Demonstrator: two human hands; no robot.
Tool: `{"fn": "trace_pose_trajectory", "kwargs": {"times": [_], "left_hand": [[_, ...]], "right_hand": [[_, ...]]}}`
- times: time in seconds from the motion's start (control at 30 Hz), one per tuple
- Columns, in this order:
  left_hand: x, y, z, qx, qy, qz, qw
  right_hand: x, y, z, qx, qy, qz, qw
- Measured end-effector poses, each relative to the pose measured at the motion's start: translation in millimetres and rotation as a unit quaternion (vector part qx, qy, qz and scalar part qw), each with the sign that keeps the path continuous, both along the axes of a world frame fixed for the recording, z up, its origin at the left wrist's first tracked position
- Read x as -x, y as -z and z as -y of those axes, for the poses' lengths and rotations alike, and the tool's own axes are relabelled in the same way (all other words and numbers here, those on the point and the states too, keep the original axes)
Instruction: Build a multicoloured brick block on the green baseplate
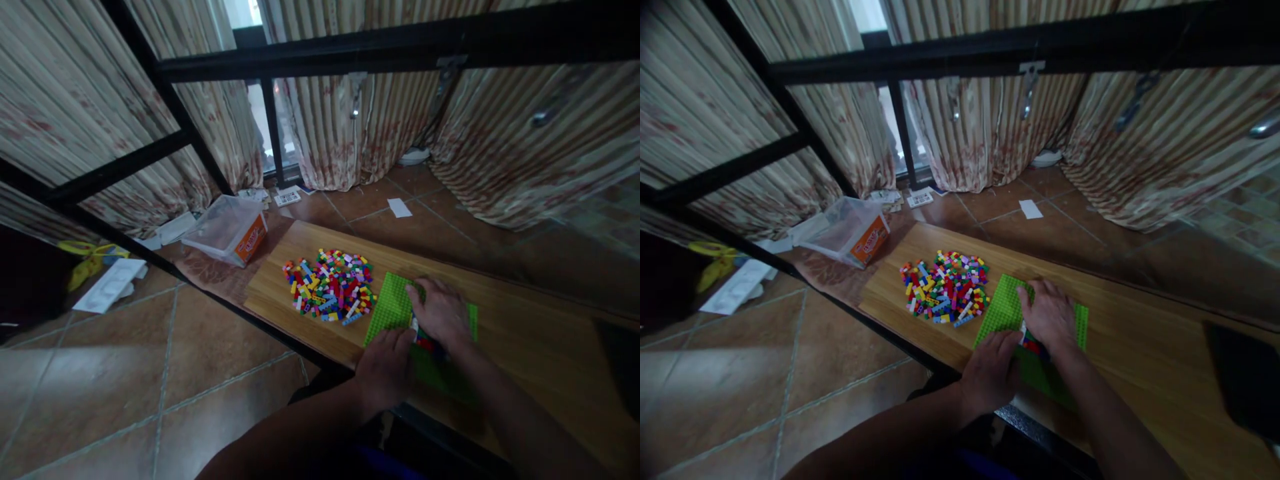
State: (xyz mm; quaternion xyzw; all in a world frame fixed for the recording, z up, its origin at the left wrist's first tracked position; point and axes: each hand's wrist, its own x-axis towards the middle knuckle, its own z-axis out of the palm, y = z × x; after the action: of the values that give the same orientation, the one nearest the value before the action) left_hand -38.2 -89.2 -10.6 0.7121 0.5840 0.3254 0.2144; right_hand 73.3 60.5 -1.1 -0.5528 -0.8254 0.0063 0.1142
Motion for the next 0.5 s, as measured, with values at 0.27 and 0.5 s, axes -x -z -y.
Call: {"fn": "trace_pose_trajectory", "kwargs": {"times": [0.27, 0.5], "left_hand": [[0, 2.0, -1, 0.008, 0.011, -0.003, 1.000], [-2, 12.2, -4, -0.014, 0.027, -0.046, 0.998]], "right_hand": [[3, -3.9, 6, -0.022, -0.006, 0.010, 1.000], [40, -28.6, 45, 0.038, -0.202, -0.115, 0.972]]}}
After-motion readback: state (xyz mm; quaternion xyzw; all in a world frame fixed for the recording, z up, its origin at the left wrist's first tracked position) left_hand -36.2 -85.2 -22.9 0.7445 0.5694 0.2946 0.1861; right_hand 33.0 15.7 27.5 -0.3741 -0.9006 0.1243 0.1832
